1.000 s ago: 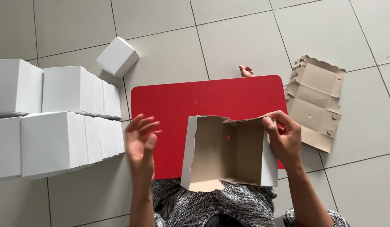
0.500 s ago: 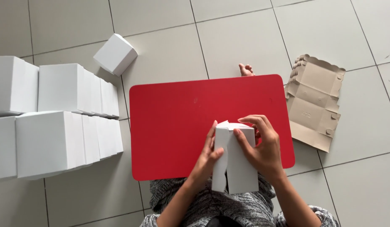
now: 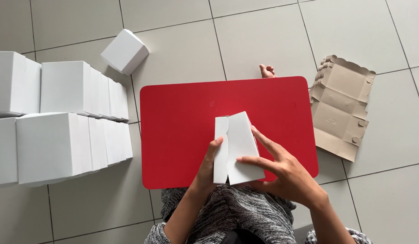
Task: The person assembles flat cardboard pieces into white rectangular boxes by folding and interlocking tabs. They repeat this process for multiple units, stacking the finished boxes on the floor.
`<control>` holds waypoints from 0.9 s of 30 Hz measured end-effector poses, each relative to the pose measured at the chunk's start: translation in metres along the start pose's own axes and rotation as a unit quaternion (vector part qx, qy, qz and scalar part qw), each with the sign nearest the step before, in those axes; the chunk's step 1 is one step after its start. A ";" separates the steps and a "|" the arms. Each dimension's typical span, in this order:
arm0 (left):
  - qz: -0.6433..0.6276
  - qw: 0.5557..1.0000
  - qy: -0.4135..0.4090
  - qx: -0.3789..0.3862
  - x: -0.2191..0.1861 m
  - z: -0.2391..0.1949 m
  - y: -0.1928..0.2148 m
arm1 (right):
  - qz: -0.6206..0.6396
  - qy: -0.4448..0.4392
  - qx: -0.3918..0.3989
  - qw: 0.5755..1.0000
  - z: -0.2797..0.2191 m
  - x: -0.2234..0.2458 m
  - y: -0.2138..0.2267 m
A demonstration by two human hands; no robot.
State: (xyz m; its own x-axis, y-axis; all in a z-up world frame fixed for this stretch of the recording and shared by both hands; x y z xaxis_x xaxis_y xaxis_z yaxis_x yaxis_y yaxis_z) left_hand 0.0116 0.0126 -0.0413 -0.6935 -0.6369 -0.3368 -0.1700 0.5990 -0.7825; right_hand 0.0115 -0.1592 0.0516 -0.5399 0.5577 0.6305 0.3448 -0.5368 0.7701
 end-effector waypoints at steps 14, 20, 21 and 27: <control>0.190 0.969 -0.136 -0.083 -0.026 -0.017 -0.036 | -0.021 0.029 -0.019 0.999 -0.004 0.005 -0.014; 0.553 0.773 -0.219 -0.224 -0.031 -0.009 -0.019 | 0.370 -0.127 -0.204 0.897 -0.010 -0.028 -0.043; 0.552 0.772 -0.221 -0.224 -0.034 -0.009 -0.022 | 0.369 -0.125 -0.204 0.898 -0.013 -0.047 -0.056; 0.795 0.520 -0.281 -0.138 -0.029 0.000 -0.030 | 0.405 -0.224 -0.215 0.860 -0.024 -0.106 -0.097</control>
State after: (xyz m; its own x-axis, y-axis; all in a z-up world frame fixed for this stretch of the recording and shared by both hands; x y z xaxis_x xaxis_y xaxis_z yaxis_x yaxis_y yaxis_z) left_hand 0.0368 0.0128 -0.0076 0.1901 0.7746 -0.6033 0.1566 0.5827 0.7975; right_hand 0.0170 -0.1816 -0.0921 0.1263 0.0275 0.9916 0.1007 -0.9948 0.0147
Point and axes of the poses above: each hand's wrist, its own z-axis towards the middle knuckle, its own y-axis out of the back of the hand, x = y × z, the point moved 3 cm from there along z, towards the middle knuckle, and after that the axes turned 2 degrees about y, right-handed, at the moved point
